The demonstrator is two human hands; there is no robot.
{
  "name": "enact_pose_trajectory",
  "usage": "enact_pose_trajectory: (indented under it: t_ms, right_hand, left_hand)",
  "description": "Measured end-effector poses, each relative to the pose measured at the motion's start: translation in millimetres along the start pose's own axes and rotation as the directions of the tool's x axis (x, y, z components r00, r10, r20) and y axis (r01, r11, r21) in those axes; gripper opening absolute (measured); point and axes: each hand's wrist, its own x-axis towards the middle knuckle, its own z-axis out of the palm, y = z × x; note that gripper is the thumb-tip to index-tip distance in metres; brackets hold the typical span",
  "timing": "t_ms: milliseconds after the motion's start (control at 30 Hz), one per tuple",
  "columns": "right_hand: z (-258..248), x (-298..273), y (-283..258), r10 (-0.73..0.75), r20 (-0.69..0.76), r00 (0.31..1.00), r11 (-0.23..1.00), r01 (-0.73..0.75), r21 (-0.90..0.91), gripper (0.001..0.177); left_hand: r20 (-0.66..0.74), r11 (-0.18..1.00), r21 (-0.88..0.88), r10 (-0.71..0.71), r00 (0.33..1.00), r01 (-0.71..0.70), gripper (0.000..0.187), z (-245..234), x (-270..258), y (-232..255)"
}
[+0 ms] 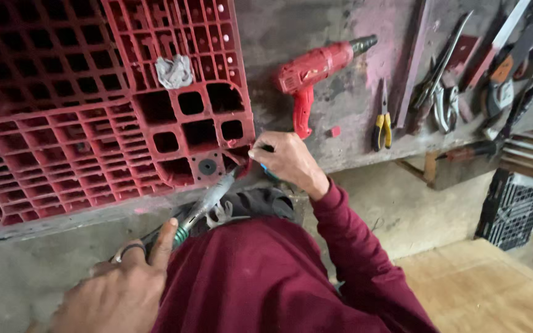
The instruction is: The person uses a heated tool to melt and fuse the broken edges of a red plastic crate, followed by using a rotary grinding tool to smooth the repaired surface.
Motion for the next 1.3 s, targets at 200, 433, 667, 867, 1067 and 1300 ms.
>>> enact_pose_trajectory:
  t_ms: [200,433,667,867,1067,1300]
  right_hand:
    - [0,-2,-6,0.108,0.042,0.993,0.987,-0.112,0.111,0.018]
    - [3,-5,-2,0.115,0.022,0.993,0.987,-0.117,0.111,0.018]
    - [2,-4,-2,0.11,0.029,0.994,0.989,-0.112,0.096,0.019]
    - [0,0,-3,0.101,0.044,0.994,0.993,-0.103,0.048,0.018]
    - [-2,-1,-6,0.097,0.054,0.994,0.991,-0.101,0.087,0.018]
    - [-2,3,-2,0.087,0.066,0.994,0.994,-0.091,0.064,0.018]
  left_hand:
    - [0.281,0.968,-0.245,0.122,0.952,-0.051,0.061,-7,-6,-33]
    - [0.405,0.979,-0.203,0.108,0.908,-0.026,0.071,-13,-3,-40]
    - [0.363,0.959,-0.282,0.115,0.925,-0.008,0.083,2,2,-35]
    - [0.424,0.941,-0.34,0.143,0.894,0.011,0.078,-23,5,-31]
    - [0.401,0.944,-0.331,0.162,0.902,-0.022,0.075,-31,6,-24]
    - [0.418,0.939,-0.343,0.166,0.893,-0.014,0.071,-47,8,-21]
